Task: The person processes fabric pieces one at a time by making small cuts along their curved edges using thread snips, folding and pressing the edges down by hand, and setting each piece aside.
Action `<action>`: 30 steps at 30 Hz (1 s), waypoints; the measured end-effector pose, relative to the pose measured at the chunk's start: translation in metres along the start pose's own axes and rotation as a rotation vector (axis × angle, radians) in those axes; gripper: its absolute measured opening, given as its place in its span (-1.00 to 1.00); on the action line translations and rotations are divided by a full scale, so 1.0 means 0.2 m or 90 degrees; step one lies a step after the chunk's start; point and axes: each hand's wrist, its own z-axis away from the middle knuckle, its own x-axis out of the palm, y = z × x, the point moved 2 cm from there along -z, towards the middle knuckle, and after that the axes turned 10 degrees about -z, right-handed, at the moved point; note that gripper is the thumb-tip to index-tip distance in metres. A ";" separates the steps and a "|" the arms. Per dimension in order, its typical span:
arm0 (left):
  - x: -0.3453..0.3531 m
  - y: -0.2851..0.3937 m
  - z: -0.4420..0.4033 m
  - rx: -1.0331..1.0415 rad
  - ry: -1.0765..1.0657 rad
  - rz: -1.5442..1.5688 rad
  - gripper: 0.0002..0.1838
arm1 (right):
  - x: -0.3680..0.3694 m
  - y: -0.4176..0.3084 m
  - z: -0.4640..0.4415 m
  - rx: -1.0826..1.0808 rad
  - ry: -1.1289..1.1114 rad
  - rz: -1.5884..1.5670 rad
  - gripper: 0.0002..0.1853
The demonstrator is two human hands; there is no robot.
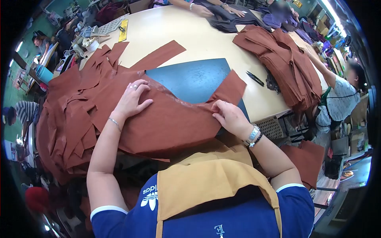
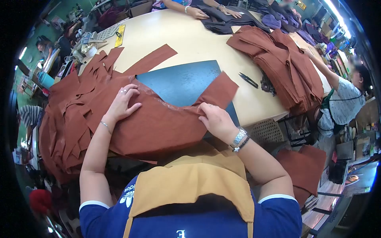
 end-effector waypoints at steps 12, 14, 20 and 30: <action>0.09 0.51 -0.09 0.156 -0.047 -0.087 -0.02 | -0.22 0.16 -0.50 -0.159 0.191 0.297 -0.68; 0.15 0.52 -0.12 0.157 -0.101 -0.069 -0.01 | -0.12 0.20 -0.41 -0.113 0.144 0.278 -0.70; 0.20 0.85 0.01 0.091 -0.104 0.004 0.04 | -0.22 0.25 -0.38 -0.069 0.125 0.171 -0.77; 0.27 0.64 -0.40 -0.066 0.151 0.142 -0.64 | -0.08 0.30 -0.40 -0.238 0.059 0.128 -0.68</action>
